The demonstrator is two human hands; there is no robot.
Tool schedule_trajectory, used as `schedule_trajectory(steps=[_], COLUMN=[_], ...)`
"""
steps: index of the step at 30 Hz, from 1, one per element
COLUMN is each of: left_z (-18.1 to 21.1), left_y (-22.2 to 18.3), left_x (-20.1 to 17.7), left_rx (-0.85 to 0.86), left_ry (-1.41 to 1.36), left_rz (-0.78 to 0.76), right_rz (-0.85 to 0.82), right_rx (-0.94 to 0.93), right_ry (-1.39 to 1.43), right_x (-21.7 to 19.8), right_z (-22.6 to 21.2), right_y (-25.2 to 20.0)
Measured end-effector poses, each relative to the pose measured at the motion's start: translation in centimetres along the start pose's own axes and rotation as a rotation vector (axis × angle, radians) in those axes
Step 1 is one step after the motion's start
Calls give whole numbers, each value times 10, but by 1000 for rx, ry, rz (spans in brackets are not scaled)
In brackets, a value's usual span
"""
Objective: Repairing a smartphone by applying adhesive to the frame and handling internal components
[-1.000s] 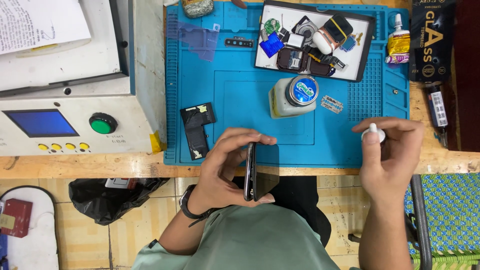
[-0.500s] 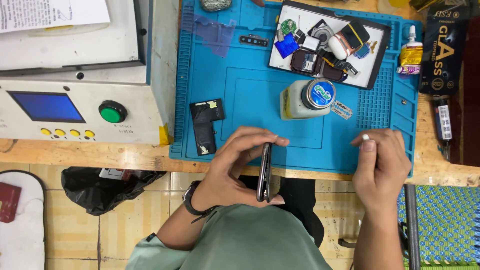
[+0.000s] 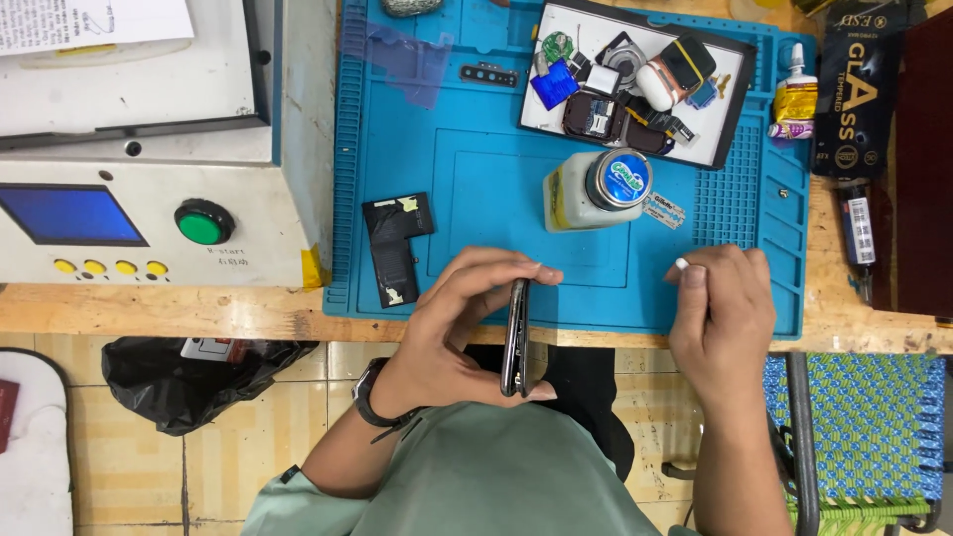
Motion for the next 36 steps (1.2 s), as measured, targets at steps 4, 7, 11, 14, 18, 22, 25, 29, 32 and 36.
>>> schedule_trajectory(steps=[4,7,11,14,18,22,25,29,32,36], left_z=[1,1,1,2,2,-5,-7,-6,-6,-7], left_y=[0,0,-1,0,1,3,1,1,0,0], left_x=[-1,-1,-1,1,1,1,3,3,3,3], left_rx=[6,9,15,-6,-7,63,45,24,20,38], left_ry=[16,18,34,15,-5,102,103,115,122,121], left_rz=[2,-2,-2,7,-29,12,36,53,61,55], right_rz=[-22,-5,-18,-72,-11,62,33,-14,-24,-41], right_rx=[79,113,-30,-35,266,-4,-83,-124,-124,-23], right_ry=[26,30,-5,31,6,47,35,-61,-51,50], right_x=[-4,-6,1,-5,-1,-3,-3,-4,-5,-7], right_z=[0,4,4,-1,6,5,4,0,0,1], right_y=[-4,-7,-5,2,-8,-1,1,5,6,5])
Point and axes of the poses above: each hand's wrist, its own y-axis towards the middle knuckle, its own x-axis out of the palm, z = x × y, the point moved 1 cm from there along y, towards the middle knuckle, and after that the axes turned 9 degrees about -x, right-handed, at the moved point
